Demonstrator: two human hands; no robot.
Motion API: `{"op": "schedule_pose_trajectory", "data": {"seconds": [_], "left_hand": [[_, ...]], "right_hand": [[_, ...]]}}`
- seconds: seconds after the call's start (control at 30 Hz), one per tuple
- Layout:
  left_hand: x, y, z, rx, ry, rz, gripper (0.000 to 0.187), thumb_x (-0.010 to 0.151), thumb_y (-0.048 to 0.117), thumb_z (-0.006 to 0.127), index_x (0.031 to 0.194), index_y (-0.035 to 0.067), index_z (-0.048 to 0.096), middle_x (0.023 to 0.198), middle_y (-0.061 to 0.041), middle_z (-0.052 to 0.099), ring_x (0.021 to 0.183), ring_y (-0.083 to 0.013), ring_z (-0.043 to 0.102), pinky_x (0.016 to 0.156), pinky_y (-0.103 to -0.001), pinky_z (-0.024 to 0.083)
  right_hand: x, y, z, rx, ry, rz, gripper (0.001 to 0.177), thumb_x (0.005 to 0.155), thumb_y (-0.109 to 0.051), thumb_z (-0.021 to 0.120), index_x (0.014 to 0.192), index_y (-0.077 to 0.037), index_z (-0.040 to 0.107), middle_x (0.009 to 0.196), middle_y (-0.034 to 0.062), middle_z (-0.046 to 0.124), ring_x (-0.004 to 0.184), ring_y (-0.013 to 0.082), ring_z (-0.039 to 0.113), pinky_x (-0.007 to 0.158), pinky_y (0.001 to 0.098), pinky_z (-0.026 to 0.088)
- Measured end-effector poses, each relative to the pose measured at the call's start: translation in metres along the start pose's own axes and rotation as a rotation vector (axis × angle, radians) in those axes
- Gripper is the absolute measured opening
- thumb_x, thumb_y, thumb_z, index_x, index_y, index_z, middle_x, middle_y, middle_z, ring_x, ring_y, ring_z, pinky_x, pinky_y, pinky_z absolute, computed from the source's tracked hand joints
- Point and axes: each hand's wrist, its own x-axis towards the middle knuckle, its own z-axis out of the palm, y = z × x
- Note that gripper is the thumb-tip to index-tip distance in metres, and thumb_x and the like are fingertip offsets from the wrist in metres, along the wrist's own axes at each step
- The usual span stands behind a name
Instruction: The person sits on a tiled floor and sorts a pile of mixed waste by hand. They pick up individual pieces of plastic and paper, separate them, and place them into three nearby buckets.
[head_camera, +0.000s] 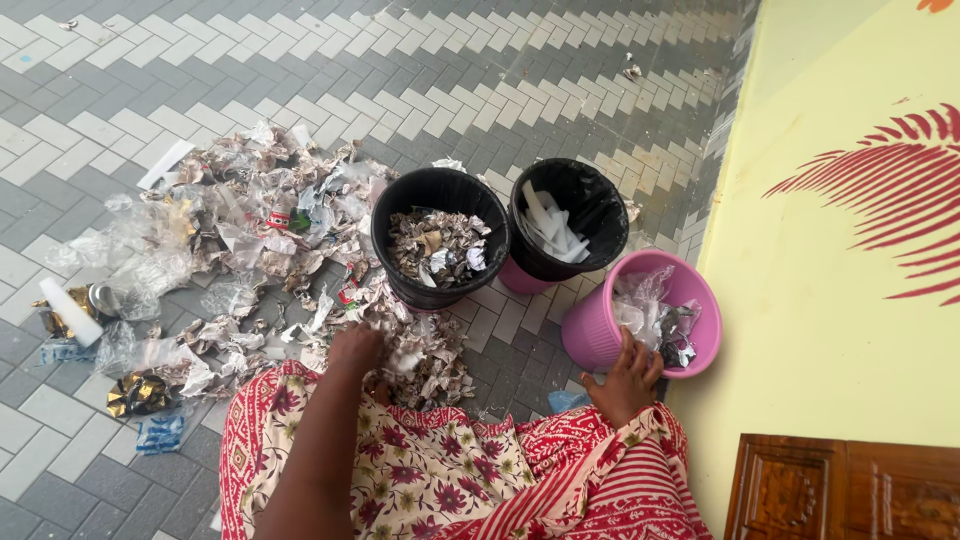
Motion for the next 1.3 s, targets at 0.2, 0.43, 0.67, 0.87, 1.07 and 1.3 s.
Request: {"op": "schedule_pose_trajectory", "data": {"seconds": [0.2, 0.43, 0.67, 0.87, 1.07, 1.3], "left_hand": [[0.000, 0.001, -0.005, -0.204, 0.234, 0.030, 0.017, 0.102, 0.024, 0.062, 0.116, 0.016, 0.069, 0.121, -0.011, 0.069, 0.097, -0.0237, 0.071, 0.088, -0.041, 0.062], [-0.029, 0.013, -0.032, -0.429, 0.267, 0.086, 0.025, 0.106, 0.023, 0.055, 0.129, 0.019, 0.065, 0.129, -0.016, 0.065, 0.086, -0.0288, 0.074, 0.081, -0.041, 0.063], [0.004, 0.076, -0.036, -0.509, 0.152, 0.202, 0.043, 0.096, 0.035, 0.066, 0.136, 0.018, 0.060, 0.129, -0.016, 0.067, 0.098, -0.0316, 0.072, 0.083, -0.045, 0.062], [0.041, 0.096, 0.012, -0.647, 0.279, -0.249, 0.058, 0.083, 0.048, 0.084, 0.120, 0.004, 0.071, 0.106, -0.019, 0.076, 0.098, -0.0352, 0.073, 0.087, -0.048, 0.058], [0.032, 0.086, 0.016, -0.851, 0.356, -0.359, 0.055, 0.088, 0.048, 0.079, 0.125, 0.007, 0.074, 0.105, -0.025, 0.076, 0.096, -0.0378, 0.073, 0.092, -0.046, 0.057], [-0.104, 0.088, -0.046, -1.538, 0.061, -0.428, 0.088, 0.089, 0.048, 0.071, 0.154, 0.000, 0.037, 0.137, -0.031, 0.061, 0.117, -0.0425, 0.067, 0.096, -0.054, 0.057]], "right_hand": [[0.004, -0.002, 0.002, 0.005, 0.109, -0.052, 0.124, 0.069, -0.050, 0.086, 0.158, -0.028, 0.003, 0.154, 0.0206, 0.026, 0.146, 0.0469, 0.009, 0.115, 0.0634, 0.037], [0.003, -0.004, 0.000, 0.034, 0.028, 0.001, 0.120, 0.074, -0.049, 0.083, 0.159, -0.028, 0.003, 0.159, 0.0198, 0.022, 0.149, 0.0451, 0.007, 0.115, 0.0603, 0.036], [0.005, 0.002, 0.005, -0.030, 0.044, -0.065, 0.120, 0.076, -0.051, 0.082, 0.159, -0.023, 0.000, 0.156, 0.0228, 0.022, 0.145, 0.0469, 0.007, 0.118, 0.0611, 0.027], [0.004, 0.000, 0.004, -0.024, 0.056, -0.067, 0.121, 0.074, -0.051, 0.083, 0.159, -0.022, 0.001, 0.154, 0.0217, 0.023, 0.145, 0.0459, 0.009, 0.118, 0.0581, 0.029], [0.004, 0.002, 0.004, -0.019, 0.102, -0.093, 0.121, 0.073, -0.050, 0.084, 0.159, -0.022, 0.003, 0.153, 0.0214, 0.024, 0.143, 0.0457, 0.010, 0.117, 0.0574, 0.032], [0.000, -0.007, -0.001, 0.006, 0.049, 0.031, 0.122, 0.072, -0.050, 0.084, 0.158, -0.031, -0.001, 0.161, 0.0133, 0.019, 0.150, 0.0445, 0.002, 0.114, 0.0630, 0.033]]}}
